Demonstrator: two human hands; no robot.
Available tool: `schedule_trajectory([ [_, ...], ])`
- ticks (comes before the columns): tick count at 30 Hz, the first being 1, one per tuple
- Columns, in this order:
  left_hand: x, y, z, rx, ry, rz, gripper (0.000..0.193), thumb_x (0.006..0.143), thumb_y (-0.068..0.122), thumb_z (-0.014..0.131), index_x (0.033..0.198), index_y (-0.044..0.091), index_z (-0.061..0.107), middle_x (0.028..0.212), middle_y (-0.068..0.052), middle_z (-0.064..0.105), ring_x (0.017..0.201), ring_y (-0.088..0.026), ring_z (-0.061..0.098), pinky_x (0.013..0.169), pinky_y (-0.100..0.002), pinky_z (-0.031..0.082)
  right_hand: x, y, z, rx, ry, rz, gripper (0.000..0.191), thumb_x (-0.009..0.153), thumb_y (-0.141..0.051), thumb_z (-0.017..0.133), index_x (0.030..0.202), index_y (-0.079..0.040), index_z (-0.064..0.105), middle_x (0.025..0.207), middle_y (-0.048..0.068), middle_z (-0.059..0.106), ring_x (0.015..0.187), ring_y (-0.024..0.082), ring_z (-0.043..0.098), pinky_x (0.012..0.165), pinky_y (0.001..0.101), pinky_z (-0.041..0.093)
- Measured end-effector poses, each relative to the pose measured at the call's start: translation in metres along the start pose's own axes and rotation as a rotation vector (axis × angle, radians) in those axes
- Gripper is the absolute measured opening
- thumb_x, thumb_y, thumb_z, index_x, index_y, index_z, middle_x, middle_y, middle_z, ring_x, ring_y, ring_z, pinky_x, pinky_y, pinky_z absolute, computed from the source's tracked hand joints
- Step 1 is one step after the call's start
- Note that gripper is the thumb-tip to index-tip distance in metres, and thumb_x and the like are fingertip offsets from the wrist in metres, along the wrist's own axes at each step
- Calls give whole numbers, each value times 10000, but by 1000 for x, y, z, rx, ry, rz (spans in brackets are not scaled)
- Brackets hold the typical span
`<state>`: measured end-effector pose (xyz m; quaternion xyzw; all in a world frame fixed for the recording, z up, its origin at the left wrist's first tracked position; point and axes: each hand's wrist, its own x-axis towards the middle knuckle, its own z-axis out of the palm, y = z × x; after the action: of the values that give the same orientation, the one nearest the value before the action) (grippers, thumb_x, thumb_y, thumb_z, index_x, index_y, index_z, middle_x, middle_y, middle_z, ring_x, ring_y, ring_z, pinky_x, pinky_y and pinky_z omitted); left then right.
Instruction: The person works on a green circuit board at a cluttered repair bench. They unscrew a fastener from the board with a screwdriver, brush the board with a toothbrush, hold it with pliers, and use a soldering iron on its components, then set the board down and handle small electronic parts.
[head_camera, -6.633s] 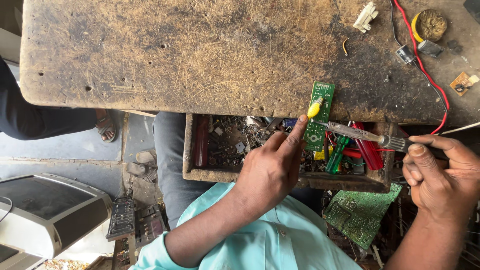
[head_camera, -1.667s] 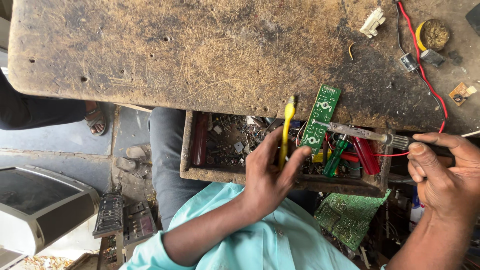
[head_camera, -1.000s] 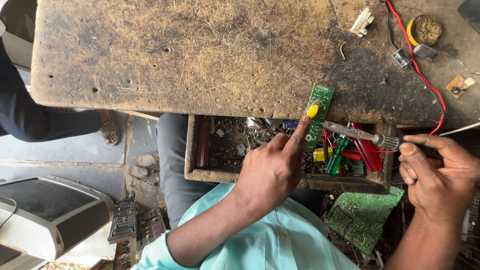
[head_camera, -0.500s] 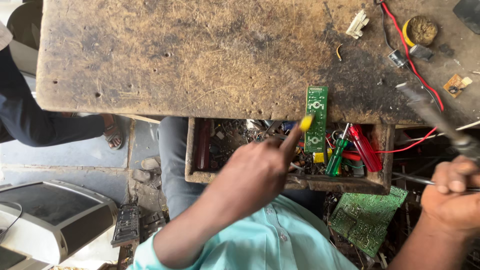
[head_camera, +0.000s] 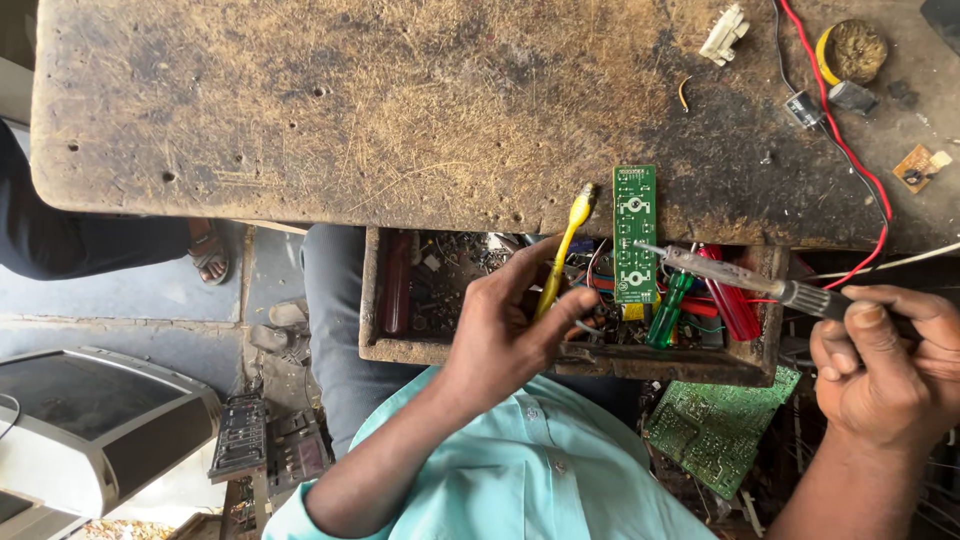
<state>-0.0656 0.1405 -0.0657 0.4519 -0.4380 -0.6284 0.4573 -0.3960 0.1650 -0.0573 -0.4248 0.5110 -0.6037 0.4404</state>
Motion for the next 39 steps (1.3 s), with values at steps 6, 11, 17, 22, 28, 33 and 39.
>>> schedule_trajectory([
  [6,2,-17,17,-22,54,62,623,901,36,797,1457,-45,527,1048,-34,729,831,-22,608,691,-189,545,-1,2,1,-5,12,21,34,1088,-5,663,1060,13,659,742,110,623,550,57,451,544,206,403],
  [11,5,-21,21,-7,74,71,602,905,-7,786,1445,-44,523,1080,-57,756,892,-33,649,756,-199,578,-1,4,4,-5,17,15,38,1093,7,669,1056,10,659,747,96,614,559,62,470,545,207,410],
  [17,8,-22,25,-110,71,57,591,908,-27,768,1443,-49,519,1101,-62,743,952,-51,677,830,-217,608,3,4,4,-80,-23,6,9,1075,7,666,1077,12,658,760,111,629,549,67,498,505,216,418],
  [22,8,-24,28,-98,84,30,590,894,-28,775,1434,-47,538,1065,-61,744,880,-44,656,756,-204,592,-7,4,4,-103,-36,12,45,1075,39,698,1090,39,655,791,144,632,616,98,539,545,217,424],
  [28,7,-20,27,-14,91,47,569,890,-6,792,1408,-33,556,1038,-39,757,834,-25,652,703,-195,581,-13,2,6,-142,72,123,74,1043,40,713,1098,65,670,840,188,665,602,110,544,528,231,436],
  [33,7,-21,27,-8,100,54,565,884,-8,797,1400,-30,568,1027,-40,755,822,-24,634,698,-196,572,-16,2,10,-234,-12,-23,89,1058,54,710,1110,60,637,872,170,648,669,127,589,568,261,475],
  [39,7,-23,28,-54,98,62,551,893,-4,790,1396,-30,565,1052,-38,750,870,-30,656,745,-201,587,-14,0,10,-222,5,15,92,1042,42,724,1110,51,663,861,162,663,640,113,588,551,257,478],
])
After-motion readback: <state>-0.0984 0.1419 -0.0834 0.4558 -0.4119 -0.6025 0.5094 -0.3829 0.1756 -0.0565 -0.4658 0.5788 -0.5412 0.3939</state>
